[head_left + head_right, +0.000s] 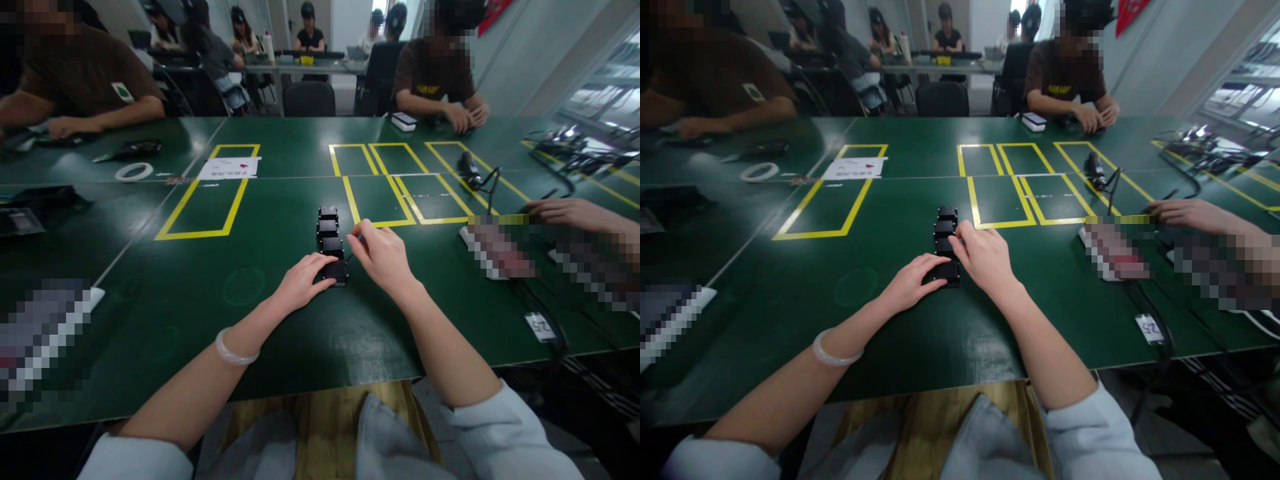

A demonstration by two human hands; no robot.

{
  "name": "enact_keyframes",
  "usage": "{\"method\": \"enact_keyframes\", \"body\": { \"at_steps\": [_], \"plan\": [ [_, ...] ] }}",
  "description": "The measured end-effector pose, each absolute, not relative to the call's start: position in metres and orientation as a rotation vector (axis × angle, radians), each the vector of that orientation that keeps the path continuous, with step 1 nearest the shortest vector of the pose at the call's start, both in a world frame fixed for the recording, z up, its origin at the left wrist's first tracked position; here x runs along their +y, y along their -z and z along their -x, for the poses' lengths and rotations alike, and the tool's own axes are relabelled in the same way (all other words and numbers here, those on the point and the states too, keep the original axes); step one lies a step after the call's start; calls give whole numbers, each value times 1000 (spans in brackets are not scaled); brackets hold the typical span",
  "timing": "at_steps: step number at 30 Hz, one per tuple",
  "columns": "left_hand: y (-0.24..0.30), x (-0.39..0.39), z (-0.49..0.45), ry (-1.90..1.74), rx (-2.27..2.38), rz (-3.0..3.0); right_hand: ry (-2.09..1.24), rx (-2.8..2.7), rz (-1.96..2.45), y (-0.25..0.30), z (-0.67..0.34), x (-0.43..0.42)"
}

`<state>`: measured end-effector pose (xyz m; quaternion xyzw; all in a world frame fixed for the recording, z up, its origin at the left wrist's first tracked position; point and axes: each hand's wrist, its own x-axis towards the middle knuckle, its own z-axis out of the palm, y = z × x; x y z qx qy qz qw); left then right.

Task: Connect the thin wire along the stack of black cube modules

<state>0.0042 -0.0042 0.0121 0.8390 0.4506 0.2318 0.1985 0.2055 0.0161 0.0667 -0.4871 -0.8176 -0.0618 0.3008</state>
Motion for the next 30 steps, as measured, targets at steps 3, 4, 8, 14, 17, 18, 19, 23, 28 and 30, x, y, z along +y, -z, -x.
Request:
{"method": "enact_keyframes", "body": {
  "at_steps": [3, 4, 8, 14, 17, 18, 19, 23, 28, 30],
  "plan": [
    [-12, -4, -4, -648, 1259, -2348, 168, -2168, 1310, -66, -206, 17],
    [-12, -5, -4, -646, 1258, -2349, 173, -2167, 1316, -66, -206, 17],
    [-12, -4, -4, -642, 1265, -2352, 179, -2174, 1324, -66, -205, 18],
    [-13, -4, -5, -636, 1263, -2350, 151, -2182, 1309, -66, -206, 18],
    [-13, -4, -5, -634, 1266, -2345, 179, -2180, 1326, -66, -206, 18],
    [-13, -4, -5, -635, 1266, -2348, 189, -2181, 1330, -66, -205, 18],
    [-13, -4, -5, -633, 1264, -2351, 198, -2182, 1333, -66, -205, 18],
    [-13, -4, -4, -638, 1261, -2357, 202, -2170, 1325, -67, -205, 17],
    [-14, -4, -5, -639, 1256, -2356, 188, -2172, 1302, -67, -206, 16],
    [-13, -5, -5, -639, 1260, -2351, 196, -2173, 1314, -67, -206, 17]
  ]
}}
